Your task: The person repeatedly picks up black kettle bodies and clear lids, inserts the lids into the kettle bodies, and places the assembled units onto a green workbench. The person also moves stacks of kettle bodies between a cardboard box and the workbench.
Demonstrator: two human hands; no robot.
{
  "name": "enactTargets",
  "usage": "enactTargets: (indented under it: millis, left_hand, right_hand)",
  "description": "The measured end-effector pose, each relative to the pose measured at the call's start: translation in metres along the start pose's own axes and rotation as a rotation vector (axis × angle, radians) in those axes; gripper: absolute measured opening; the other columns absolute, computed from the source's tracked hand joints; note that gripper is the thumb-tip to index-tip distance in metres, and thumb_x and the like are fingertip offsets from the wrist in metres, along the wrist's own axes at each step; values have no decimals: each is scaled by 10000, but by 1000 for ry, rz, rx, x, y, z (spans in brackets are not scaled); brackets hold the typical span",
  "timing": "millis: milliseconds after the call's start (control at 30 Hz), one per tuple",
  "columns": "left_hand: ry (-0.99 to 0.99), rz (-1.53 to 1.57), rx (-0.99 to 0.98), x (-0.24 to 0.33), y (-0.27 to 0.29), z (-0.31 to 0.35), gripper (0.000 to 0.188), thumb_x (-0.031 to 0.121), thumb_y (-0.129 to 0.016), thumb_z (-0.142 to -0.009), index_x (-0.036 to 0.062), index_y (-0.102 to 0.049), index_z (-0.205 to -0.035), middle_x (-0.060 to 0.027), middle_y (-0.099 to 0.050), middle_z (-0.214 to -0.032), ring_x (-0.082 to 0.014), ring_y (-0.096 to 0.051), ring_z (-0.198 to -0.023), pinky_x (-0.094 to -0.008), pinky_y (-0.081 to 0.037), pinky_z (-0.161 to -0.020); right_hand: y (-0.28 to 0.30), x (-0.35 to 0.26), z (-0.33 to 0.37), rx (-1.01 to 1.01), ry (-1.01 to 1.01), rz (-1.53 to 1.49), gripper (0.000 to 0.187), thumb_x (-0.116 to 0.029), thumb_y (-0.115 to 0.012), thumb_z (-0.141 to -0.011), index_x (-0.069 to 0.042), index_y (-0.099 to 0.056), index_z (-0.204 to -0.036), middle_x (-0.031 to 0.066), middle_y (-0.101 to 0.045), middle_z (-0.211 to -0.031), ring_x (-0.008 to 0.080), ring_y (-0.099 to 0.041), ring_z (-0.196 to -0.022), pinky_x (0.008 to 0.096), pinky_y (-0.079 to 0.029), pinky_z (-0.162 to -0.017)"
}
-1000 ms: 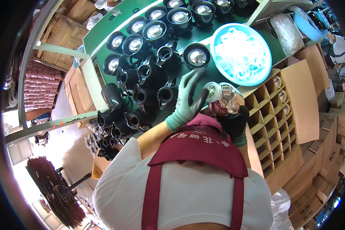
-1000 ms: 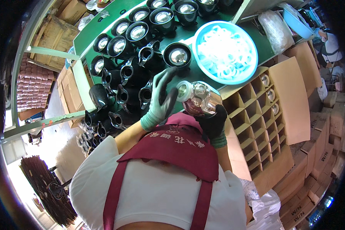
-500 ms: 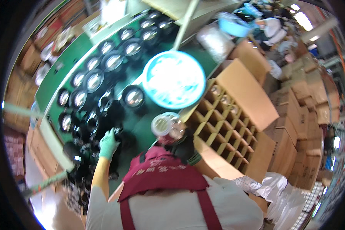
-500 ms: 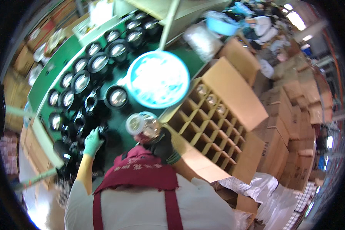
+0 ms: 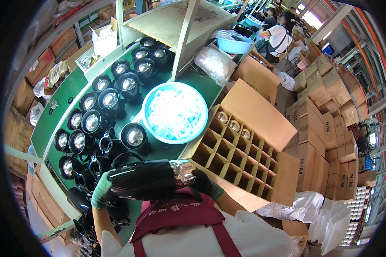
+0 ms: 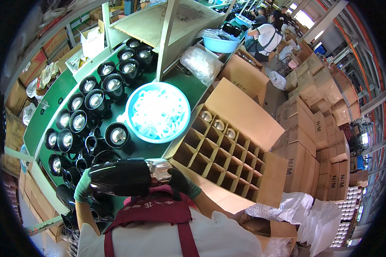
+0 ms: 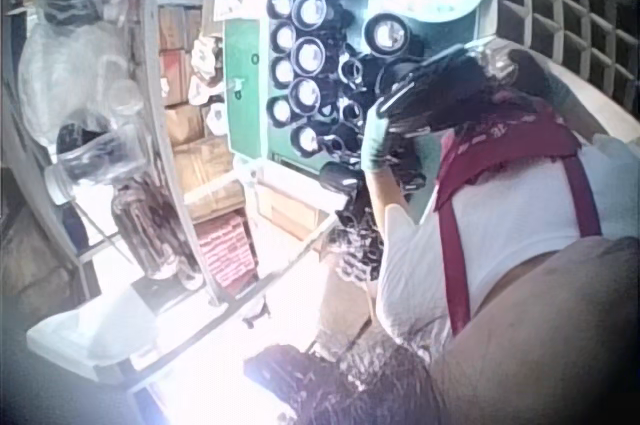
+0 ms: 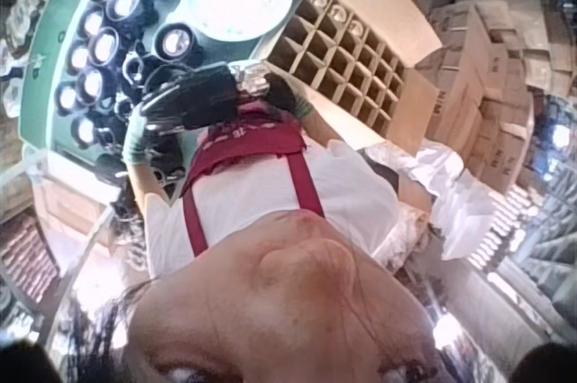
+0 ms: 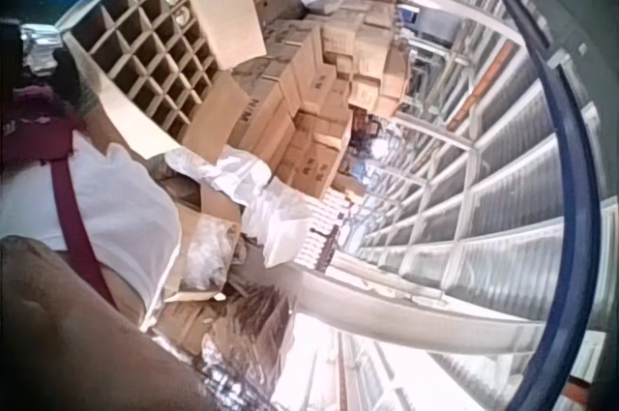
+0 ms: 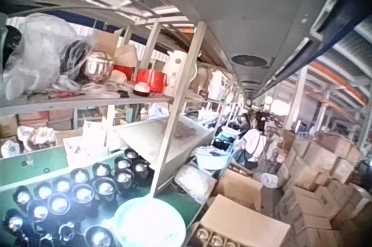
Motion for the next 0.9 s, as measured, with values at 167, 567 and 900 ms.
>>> enactTargets:
  millis: [167, 567, 900]
  left_hand:
    - [44, 191, -70, 27, -65, -12, 457, 53, -752, -833, -30, -649, -1270, -38, -729, -1121, -97, -625, -992, -291, -514, -927]
    - [33, 245, -149, 17, -60, -14, 572, 34, -763, -836, -34, -591, -1377, -57, -683, -1271, -116, -596, -1145, -313, -451, -1051]
    - [-94, 91, -97, -3, -56, -5, 492, 89, -780, -850, 12, -626, -1311, -39, -723, -1055, -73, -583, -910, -297, -511, -872]
  right_hand:
    - [-30, -9, -13, -58, 31, 259, 515, -203, -638, -943, -16, -524, -1409, 136, -587, -1383, 248, -562, -1271, 413, -436, -1118]
    - [-78, -52, -26, -184, 4, 706, 569, -137, -764, -870, -40, -567, -1395, 96, -603, -1374, 189, -538, -1281, 367, -415, -1124]
    - [-31, -19, -7, 54, -3, 460, 586, -207, -721, -912, -37, -486, -1421, 94, -593, -1352, 199, -588, -1195, 369, -487, -1056]
Point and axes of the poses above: each hand's wrist, its own z-axis away from the middle knuckle, its own y-axis out of the back of the hand, x = y × z, the point moved 9 cm from there along -z, towards the middle knuckle
